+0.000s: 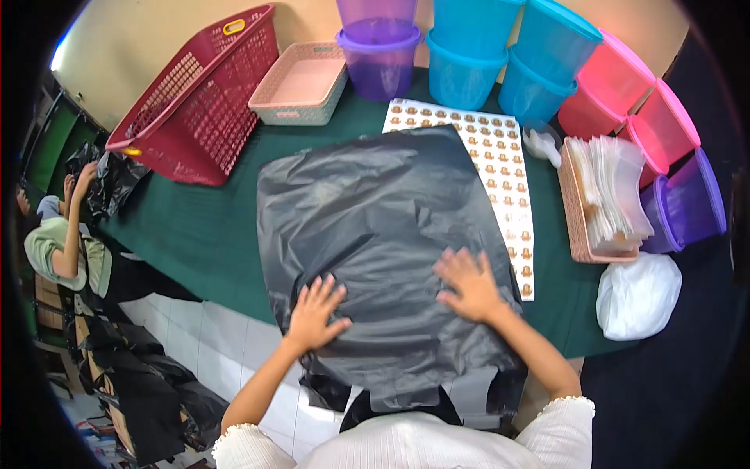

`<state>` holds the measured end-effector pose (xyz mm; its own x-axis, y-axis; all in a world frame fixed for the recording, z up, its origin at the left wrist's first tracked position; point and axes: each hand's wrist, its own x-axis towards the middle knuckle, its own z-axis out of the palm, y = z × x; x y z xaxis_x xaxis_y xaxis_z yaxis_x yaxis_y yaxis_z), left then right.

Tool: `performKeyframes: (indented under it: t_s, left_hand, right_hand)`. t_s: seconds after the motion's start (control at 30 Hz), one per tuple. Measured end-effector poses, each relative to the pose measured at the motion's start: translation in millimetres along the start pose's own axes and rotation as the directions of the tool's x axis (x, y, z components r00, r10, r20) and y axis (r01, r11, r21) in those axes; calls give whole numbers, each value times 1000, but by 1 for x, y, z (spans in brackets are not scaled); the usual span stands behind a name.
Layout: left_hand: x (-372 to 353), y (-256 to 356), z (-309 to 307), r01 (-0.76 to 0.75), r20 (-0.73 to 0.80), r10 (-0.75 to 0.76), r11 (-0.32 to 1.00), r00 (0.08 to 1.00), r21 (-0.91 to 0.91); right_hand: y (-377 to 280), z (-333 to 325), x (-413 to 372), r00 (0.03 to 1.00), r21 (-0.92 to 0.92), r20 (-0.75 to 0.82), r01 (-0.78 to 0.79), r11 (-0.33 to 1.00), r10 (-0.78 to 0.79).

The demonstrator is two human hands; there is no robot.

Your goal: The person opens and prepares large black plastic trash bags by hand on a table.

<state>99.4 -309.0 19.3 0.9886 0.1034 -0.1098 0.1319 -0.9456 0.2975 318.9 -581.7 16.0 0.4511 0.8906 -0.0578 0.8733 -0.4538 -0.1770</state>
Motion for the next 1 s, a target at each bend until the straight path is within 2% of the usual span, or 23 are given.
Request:
performKeyframes:
  t_s: [0.07, 0.13, 0.17, 0.2, 0.27, 0.33, 0.37, 0.47, 0.53, 0.6, 0.63, 0.73, 0.8, 0.83, 0.87, 0.93, 1.0]
  left_hand:
    - [-16, -17, -9, 16, -75, -25, 993, 997, -121]
    - [-41, -2, -46, 67, -110, -98, 965, 989, -255]
    - [-56, 26, -72, 8, -309, -121, 939, 943, -343]
    - [-78, 39, -82, -25, -363, -133, 917, 922, -399]
    - [-125, 68, -88, -47, -293, -64, 932, 954, -359]
    - [-157, 106, -77, 58, -245, -184, 893, 952, -446]
    - [-169, 114, -64, 141, -211, -258, 882, 943, -449]
    - [-178, 114, -16, 223, -383, -440, 841, 812, -493]
    - [-176, 111, -12, 224, -374, -446, 833, 813, -507]
    - [-173, 113, -13, 165, -483, -355, 905, 800, -392]
    - [-168, 122, -16, 116, -538, -308, 925, 784, -361]
    - [-143, 155, 11, -301, -719, -266, 775, 642, -555]
    - [-121, 169, 39, -327, -744, -264, 772, 614, -544]
    - [-110, 165, 58, -313, -773, -298, 787, 560, -531]
    - [-104, 153, 66, -254, -833, -241, 877, 499, -407]
    - [-104, 113, 88, -146, -894, -152, 962, 421, -232]
    - [-109, 91, 93, -52, -896, -180, 974, 407, -219]
  right_hand:
    - [19, 3, -12, 960, 124, -128, -233, 965, 248]
    - [1, -46, -39, 900, 302, -43, -403, 864, 435]
    - [-16, -66, -62, 905, 395, -121, -333, 857, 407]
    - [-34, -83, -86, 899, 478, -199, -258, 839, 390]
    - [-67, -95, -138, 911, 332, -137, -328, 884, 390]
    - [-99, -90, -181, 888, 317, -79, -408, 856, 453]
    - [-112, -78, -198, 849, 271, -138, -462, 844, 509]
    - [-132, -41, -224, 665, 184, -355, -639, 747, 657]
    - [-140, -31, -222, 624, 172, -409, -664, 728, 665]
    - [-147, -22, -210, 508, 127, -539, -739, 661, 672]
    - [-152, -19, -199, 500, 110, -565, -743, 661, 656]
    - [-164, 9, -158, 417, 239, -654, -678, 695, 632]
    - [-162, 40, -134, 318, 265, -750, -658, 705, 580]
    - [-155, 54, -125, 261, 303, -757, -672, 676, 599]
    - [-148, 60, -123, 257, 303, -764, -668, 680, 592]
    - [-134, 67, -118, 117, 315, -846, -678, 664, 520]
    - [-116, 66, -122, 121, 280, -878, -656, 701, 464]
